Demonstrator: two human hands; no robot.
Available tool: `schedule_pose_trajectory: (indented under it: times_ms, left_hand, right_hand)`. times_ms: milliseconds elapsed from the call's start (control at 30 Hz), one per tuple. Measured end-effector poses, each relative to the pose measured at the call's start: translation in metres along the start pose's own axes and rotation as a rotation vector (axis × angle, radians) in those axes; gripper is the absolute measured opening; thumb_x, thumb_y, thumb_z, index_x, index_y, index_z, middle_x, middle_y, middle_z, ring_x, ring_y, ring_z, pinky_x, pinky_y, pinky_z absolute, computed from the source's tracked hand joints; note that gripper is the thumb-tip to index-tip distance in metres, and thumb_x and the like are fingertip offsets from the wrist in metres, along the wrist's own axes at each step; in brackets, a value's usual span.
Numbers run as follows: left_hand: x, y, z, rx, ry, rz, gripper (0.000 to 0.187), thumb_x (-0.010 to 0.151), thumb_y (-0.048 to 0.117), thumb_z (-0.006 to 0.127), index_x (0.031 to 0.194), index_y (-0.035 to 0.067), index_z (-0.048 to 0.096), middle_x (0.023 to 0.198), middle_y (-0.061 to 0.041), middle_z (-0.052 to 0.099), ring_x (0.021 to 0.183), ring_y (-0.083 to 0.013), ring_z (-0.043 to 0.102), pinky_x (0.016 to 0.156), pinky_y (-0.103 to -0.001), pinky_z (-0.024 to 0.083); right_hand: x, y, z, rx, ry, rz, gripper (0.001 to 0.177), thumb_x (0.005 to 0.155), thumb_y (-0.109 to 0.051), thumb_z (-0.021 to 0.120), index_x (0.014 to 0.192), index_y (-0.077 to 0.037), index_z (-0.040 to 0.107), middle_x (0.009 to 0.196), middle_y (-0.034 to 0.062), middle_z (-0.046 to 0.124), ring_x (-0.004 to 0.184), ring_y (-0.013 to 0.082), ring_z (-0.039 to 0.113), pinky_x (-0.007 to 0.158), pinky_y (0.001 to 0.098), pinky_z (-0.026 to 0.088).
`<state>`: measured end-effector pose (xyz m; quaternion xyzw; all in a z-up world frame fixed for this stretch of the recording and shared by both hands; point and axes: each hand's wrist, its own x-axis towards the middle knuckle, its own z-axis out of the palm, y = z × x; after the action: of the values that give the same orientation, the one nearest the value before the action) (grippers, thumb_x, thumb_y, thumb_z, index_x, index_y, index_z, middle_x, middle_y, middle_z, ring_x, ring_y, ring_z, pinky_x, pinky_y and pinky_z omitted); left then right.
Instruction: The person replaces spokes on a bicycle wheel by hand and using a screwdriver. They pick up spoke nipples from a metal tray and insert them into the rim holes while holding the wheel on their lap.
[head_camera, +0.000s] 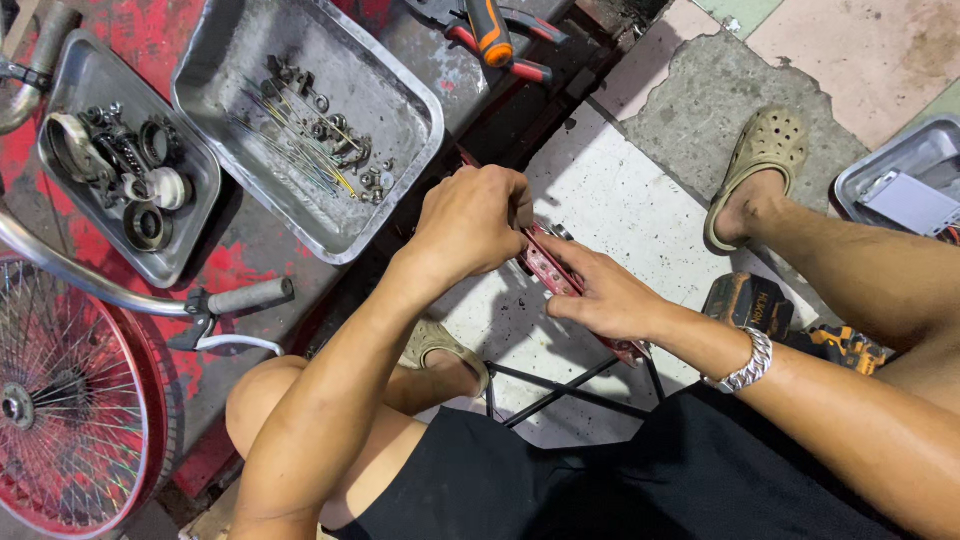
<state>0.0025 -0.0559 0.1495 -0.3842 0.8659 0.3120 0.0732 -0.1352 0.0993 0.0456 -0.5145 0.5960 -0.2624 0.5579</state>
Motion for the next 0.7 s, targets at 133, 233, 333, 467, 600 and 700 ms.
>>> schedule_pose_trajectory:
  times_ms: [133, 233, 333, 467, 600, 700]
  left_hand:
    - [-0.005, 0.001, 0.003, 0.027, 0.058, 0.037, 0.008, 0.067, 0.011, 0.075, 0.075, 0.01, 0.072, 0.072, -0.012, 0.073, 0.077, -0.0346, 0.072, 0.069, -0.046, 0.055]
    - [-0.006, -0.001, 0.004, -0.021, 0.068, 0.047, 0.008, 0.068, 0.009, 0.073, 0.075, 0.009, 0.072, 0.072, -0.011, 0.073, 0.076, -0.0338, 0.073, 0.069, -0.045, 0.056]
    - [-0.008, -0.002, 0.005, -0.034, 0.086, 0.104, 0.008, 0.068, 0.007, 0.072, 0.076, 0.008, 0.072, 0.072, -0.012, 0.073, 0.077, -0.0346, 0.072, 0.07, -0.046, 0.056]
    - [-0.01, -0.003, 0.009, 0.021, 0.122, 0.111, 0.008, 0.07, 0.009, 0.074, 0.078, 0.008, 0.072, 0.074, -0.016, 0.072, 0.078, -0.038, 0.071, 0.07, -0.049, 0.055]
    - [-0.013, -0.004, 0.013, -0.005, 0.141, 0.118, 0.011, 0.07, 0.004, 0.072, 0.081, 0.007, 0.071, 0.075, -0.016, 0.072, 0.08, -0.0377, 0.071, 0.072, -0.049, 0.055]
    - [-0.011, -0.006, 0.013, -0.044, 0.189, 0.158, 0.012, 0.07, 0.002, 0.071, 0.081, 0.006, 0.071, 0.075, -0.014, 0.073, 0.08, -0.0373, 0.071, 0.072, -0.049, 0.055]
  right_hand:
    - [0.002, -0.001, 0.0, -0.004, 0.0, 0.001, 0.092, 0.075, -0.029, 0.073, 0.156, -0.008, 0.036, 0.143, 0.0187, 0.058, 0.126, 0.0285, 0.06, 0.107, 0.0375, 0.045]
    - [0.002, -0.003, -0.001, 0.011, -0.005, 0.025, 0.092, 0.074, -0.029, 0.073, 0.156, -0.008, 0.036, 0.142, 0.0183, 0.059, 0.126, 0.028, 0.061, 0.107, 0.0373, 0.045]
    - [0.001, 0.0, -0.001, 0.007, -0.002, -0.003, 0.092, 0.074, -0.028, 0.073, 0.156, -0.007, 0.036, 0.143, 0.0191, 0.058, 0.127, 0.0284, 0.06, 0.108, 0.0376, 0.044]
    - [0.002, 0.004, -0.002, -0.003, 0.013, -0.061, 0.09, 0.075, -0.027, 0.072, 0.156, -0.006, 0.037, 0.145, 0.0201, 0.057, 0.13, 0.0291, 0.059, 0.109, 0.0382, 0.044]
    - [0.002, 0.001, -0.002, 0.006, 0.015, -0.027, 0.09, 0.075, -0.027, 0.072, 0.155, -0.008, 0.036, 0.144, 0.0188, 0.058, 0.128, 0.0287, 0.06, 0.108, 0.0384, 0.044]
    - [0.003, -0.002, -0.005, 0.008, 0.008, 0.019, 0.091, 0.075, -0.027, 0.071, 0.156, -0.011, 0.036, 0.143, 0.0178, 0.058, 0.126, 0.0281, 0.061, 0.106, 0.0382, 0.046]
